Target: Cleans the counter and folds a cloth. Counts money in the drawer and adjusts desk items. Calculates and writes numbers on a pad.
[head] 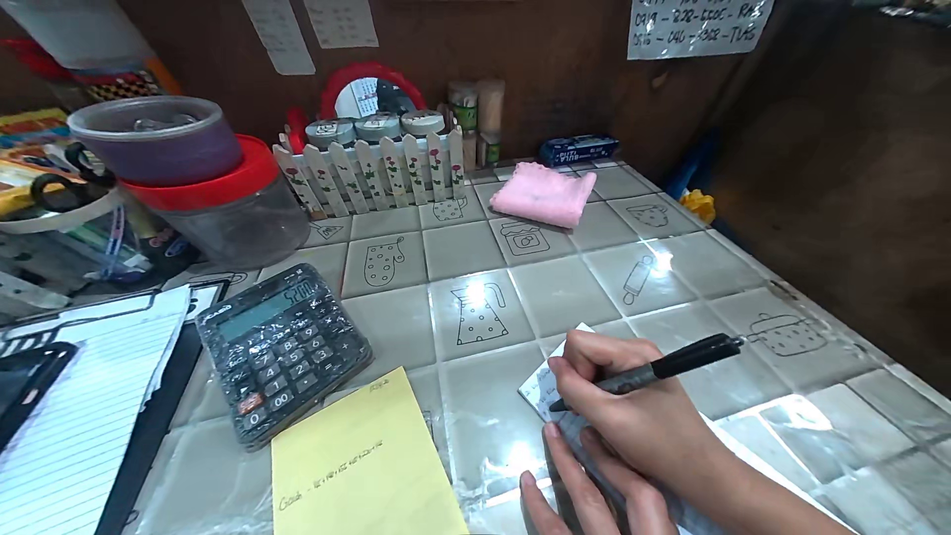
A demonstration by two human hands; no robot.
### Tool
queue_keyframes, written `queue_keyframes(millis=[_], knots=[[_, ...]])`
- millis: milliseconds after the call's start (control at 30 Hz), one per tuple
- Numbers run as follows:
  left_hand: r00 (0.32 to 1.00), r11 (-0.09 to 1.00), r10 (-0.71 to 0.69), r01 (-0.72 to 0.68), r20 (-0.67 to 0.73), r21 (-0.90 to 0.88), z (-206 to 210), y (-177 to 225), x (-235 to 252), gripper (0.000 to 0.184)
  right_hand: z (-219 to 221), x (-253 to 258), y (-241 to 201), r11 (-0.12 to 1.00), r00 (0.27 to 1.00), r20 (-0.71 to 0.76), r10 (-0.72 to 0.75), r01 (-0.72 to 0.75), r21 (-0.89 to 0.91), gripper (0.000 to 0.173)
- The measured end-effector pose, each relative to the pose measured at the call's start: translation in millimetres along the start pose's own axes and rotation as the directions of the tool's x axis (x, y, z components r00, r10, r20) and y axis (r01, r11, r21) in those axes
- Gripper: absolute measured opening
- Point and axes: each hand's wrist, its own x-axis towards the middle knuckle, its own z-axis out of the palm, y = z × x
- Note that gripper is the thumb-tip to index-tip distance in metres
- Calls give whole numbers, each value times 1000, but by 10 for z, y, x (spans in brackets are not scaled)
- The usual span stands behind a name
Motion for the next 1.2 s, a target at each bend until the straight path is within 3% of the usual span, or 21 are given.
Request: queue_keyframes(millis=[733, 1000, 1200], knots=[[1000, 1000, 3, -3, 15, 8, 3, 4, 7, 112, -9, 27, 5, 1000, 1000, -8, 13, -13, 23, 25], [999, 999, 12, -15, 49, 42, -6, 6, 14, 110, -65, 45, -19, 996, 995, -46, 83, -81, 33, 24], [999, 999, 16, -18, 36, 43, -6, -1, 6, 111, -117, 55, -36, 991, 994, -31, 104, -101, 85, 33]])
